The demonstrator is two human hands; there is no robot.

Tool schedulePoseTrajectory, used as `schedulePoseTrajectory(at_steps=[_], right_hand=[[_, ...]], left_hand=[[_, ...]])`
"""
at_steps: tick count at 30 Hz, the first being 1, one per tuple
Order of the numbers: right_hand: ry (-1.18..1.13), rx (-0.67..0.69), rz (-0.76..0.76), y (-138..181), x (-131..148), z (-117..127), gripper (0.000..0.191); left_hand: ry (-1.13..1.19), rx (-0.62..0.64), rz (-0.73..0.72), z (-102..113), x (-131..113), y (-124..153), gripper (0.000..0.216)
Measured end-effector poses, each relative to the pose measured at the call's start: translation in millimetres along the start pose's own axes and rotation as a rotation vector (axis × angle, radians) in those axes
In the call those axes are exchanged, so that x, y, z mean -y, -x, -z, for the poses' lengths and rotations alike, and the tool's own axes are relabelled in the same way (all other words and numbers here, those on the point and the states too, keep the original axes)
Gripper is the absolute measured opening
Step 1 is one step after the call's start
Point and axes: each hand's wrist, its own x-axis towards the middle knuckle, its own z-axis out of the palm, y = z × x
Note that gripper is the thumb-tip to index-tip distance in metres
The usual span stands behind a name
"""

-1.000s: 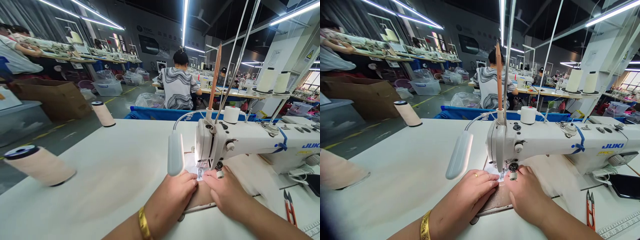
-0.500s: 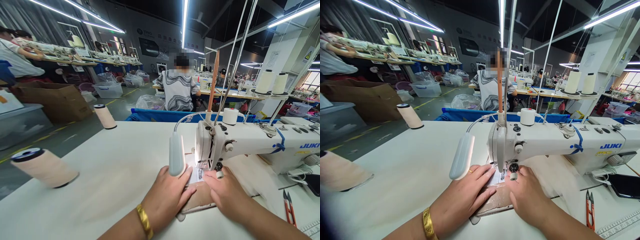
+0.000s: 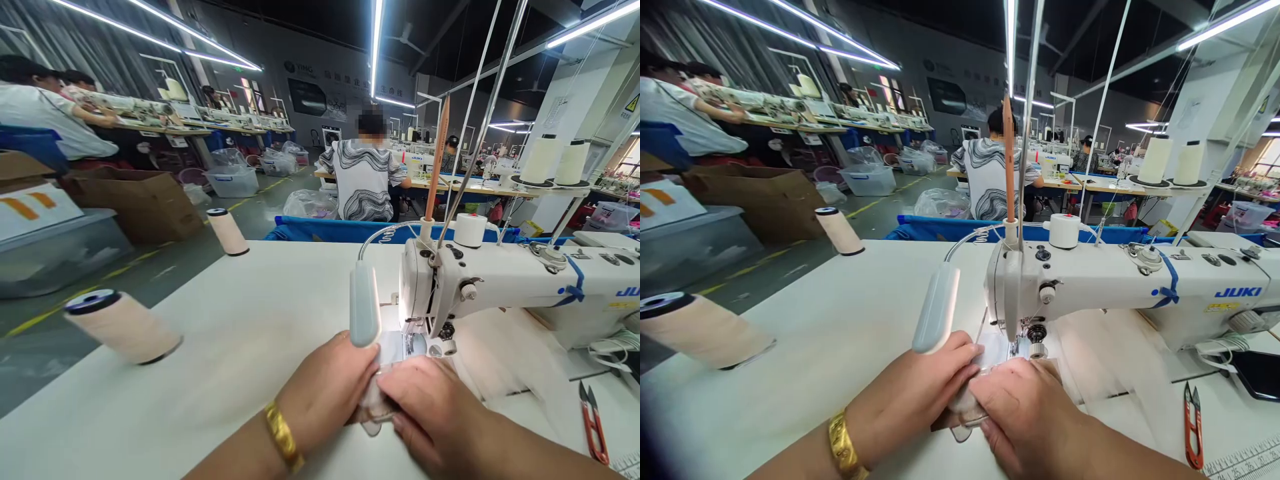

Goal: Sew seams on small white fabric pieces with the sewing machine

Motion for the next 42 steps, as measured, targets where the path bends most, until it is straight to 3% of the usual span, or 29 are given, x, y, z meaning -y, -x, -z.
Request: schedulePoseTrajectory(at_steps=[4,7,11,15,19,22,26,30,38,42], right_hand=[[0.066,0.053,-0.032,5.0,-1.2,-0.9,0.026],[0.056,0.089,-0.032,8.4,-1.3,2.7,0.018],[0.016,0.136,-0.058,10.6,-3.3,8.3,0.016],[-0.062,0.147,-0.105,8.0,-6.2,14.4,0.014],[-0.205,0.122,-0.155,0.7,-4.0,21.7,0.010],[-0.242,0.108,-0.213,-0.8,-2.9,21.8,0.018],[-0.181,0.073,-0.384,3.2,-5.5,13.8,0.027],[-0.182,0.054,-0.539,4.0,-6.1,8.6,0.019],[-0.243,-0.002,-0.526,3.9,-3.3,8.5,0.015],[-0.256,-0.010,-0.534,2.9,-4.1,9.0,0.013]], left_hand=[[-0.114,0.204,0.166,4.6,-17.3,5.0,0.022],[-0.108,0.253,0.192,9.1,-21.2,9.0,0.011],[-0.129,0.098,0.116,8.8,-14.4,13.9,0.023],[0.003,-0.003,0.050,3.5,-11.0,10.5,0.014],[0.333,0.070,0.084,0.0,-19.8,0.1,0.013],[0.423,0.158,0.145,-1.1,-26.1,-4.4,0.017],[0.504,0.045,0.173,-4.9,-26.7,-2.8,0.024],[0.686,0.095,0.270,-10.4,-26.3,-0.7,0.019],[0.702,0.194,0.297,-14.6,-23.0,-0.5,0.039],[0.665,0.162,0.240,-15.0,-22.3,0.2,0.042]])
